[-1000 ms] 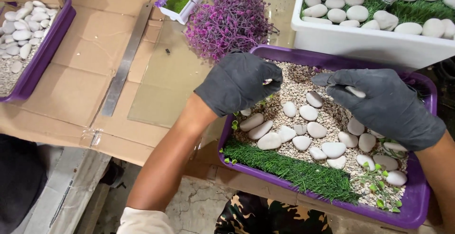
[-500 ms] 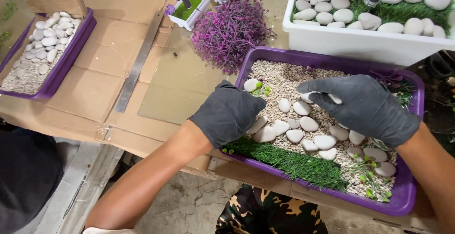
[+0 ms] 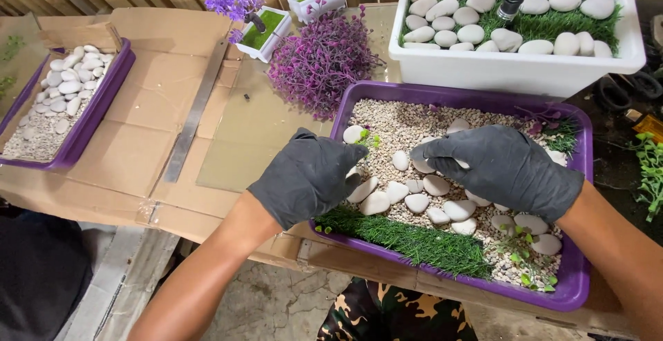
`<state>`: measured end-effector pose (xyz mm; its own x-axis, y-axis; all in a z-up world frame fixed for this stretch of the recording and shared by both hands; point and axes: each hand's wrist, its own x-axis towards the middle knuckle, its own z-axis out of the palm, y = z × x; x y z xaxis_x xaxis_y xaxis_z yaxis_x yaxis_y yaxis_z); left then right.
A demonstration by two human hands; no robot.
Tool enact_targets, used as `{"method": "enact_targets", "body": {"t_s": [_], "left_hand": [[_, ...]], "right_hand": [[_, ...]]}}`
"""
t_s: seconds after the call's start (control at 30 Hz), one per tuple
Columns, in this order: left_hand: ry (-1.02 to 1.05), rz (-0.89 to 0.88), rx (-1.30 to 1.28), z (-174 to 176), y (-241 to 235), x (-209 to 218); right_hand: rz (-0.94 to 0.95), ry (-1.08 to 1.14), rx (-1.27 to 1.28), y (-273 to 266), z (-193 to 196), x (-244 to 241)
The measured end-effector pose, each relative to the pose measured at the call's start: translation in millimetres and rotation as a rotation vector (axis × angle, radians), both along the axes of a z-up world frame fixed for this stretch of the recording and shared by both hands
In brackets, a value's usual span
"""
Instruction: The person arranges white stones and small green plants in a purple tray and a white rectangular pot containing a bonsai tree. They use gloved hands to place the stones and plants, creating a decorative layout.
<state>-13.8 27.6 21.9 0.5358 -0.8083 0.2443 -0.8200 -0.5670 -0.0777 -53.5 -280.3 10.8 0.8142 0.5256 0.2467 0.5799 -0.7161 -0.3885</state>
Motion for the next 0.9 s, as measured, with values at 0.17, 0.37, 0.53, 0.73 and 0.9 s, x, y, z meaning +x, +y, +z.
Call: {"method": "enact_targets", "body": {"t_s": [0.17, 0.37, 0.53, 0.73, 0.9], "left_hand": [[0.219, -0.056, -0.063, 14, -7, -15], [0.192, -0.067, -0.142, -4, -1, -16], [0.275, -0.034, -0.066, 14, -12, -23], [0.287, -0.114, -0.121, 1, -25, -23], [0.209, -0.027, -0.167, -58, -14, -18]], "right_hand": [[-0.008, 0.074, -0.107, -4, -3, -5], [-0.039, 0.253, -0.197, 4, 8, -9], [-0.017, 0.23, -0.23, 0, 6, -8], [-0.065, 0.345, -0.356, -2, 5, -8], [-0.048, 0.171, -0.149, -10, 2, -11]]}}
